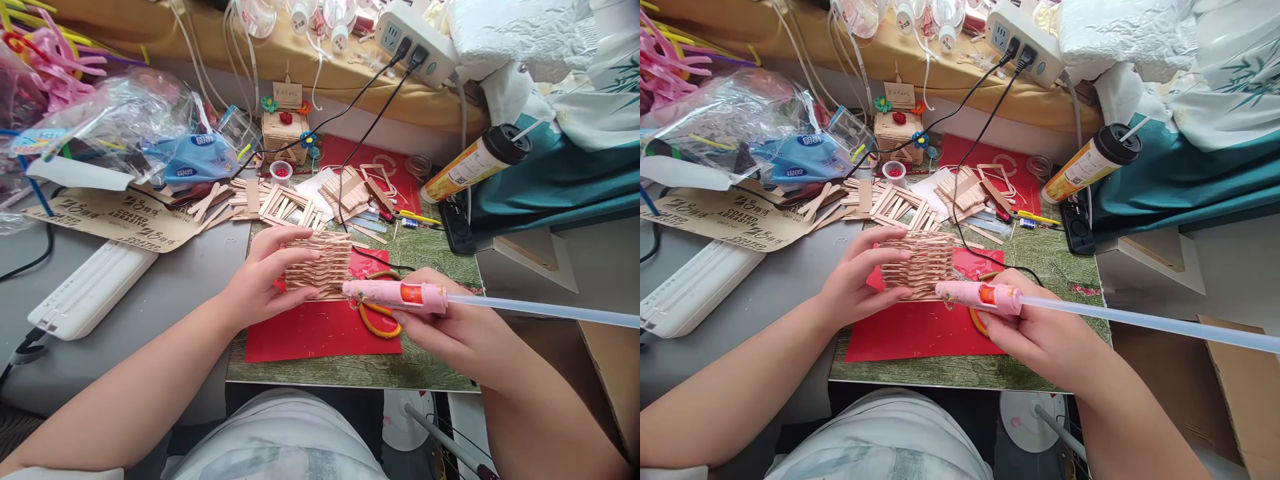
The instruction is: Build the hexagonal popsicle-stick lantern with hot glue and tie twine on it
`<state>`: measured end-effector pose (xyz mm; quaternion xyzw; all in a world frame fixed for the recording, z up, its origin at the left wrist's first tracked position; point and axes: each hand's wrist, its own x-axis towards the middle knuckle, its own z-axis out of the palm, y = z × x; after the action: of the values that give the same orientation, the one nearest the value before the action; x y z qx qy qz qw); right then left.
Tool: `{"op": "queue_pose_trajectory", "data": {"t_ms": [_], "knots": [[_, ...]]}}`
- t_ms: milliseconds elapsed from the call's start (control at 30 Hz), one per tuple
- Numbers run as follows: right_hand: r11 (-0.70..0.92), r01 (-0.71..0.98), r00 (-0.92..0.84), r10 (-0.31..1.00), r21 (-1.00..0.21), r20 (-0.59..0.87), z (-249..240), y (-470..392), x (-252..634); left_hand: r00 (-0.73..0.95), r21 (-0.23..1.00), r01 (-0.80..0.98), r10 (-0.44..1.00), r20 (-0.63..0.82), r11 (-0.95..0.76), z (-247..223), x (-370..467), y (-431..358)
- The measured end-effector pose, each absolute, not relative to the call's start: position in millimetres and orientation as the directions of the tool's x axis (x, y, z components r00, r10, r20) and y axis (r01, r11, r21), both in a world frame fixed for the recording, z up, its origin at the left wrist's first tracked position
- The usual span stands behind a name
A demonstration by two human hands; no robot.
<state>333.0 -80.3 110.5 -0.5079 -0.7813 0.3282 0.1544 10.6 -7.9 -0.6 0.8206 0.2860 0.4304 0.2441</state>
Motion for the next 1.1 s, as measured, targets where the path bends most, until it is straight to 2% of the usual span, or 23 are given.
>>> {"op": "queue_pose_trajectory", "data": {"t_ms": [167,367,533,800,933,1100], "knots": [[0.274,0.697,-0.439,0.893,-0.662,-0.093,110,-80,334,0.469,0.653,0.272,0.689,0.552,-0.707,-2,10,-8],[0.208,0.699,-0.393,0.911,-0.684,-0.125,109,-80,333,0.467,0.657,0.279,0.697,0.544,-0.700,0,10,-9],[0.234,0.682,-0.420,0.901,-0.693,-0.109,109,-80,331,0.513,0.644,0.237,0.657,0.553,-0.727,3,9,-9],[0.222,0.710,-0.387,0.916,-0.668,-0.107,114,-85,328,0.515,0.619,0.273,0.656,0.552,-0.736,3,11,-10],[0.209,0.665,-0.357,0.932,-0.717,-0.060,111,-88,332,0.511,0.631,0.272,0.665,0.545,-0.726,4,11,-11],[0.093,0.552,-0.201,0.979,-0.828,-0.024,101,-102,349,0.488,0.647,0.266,0.679,0.549,-0.715,5,10,-11]]}}
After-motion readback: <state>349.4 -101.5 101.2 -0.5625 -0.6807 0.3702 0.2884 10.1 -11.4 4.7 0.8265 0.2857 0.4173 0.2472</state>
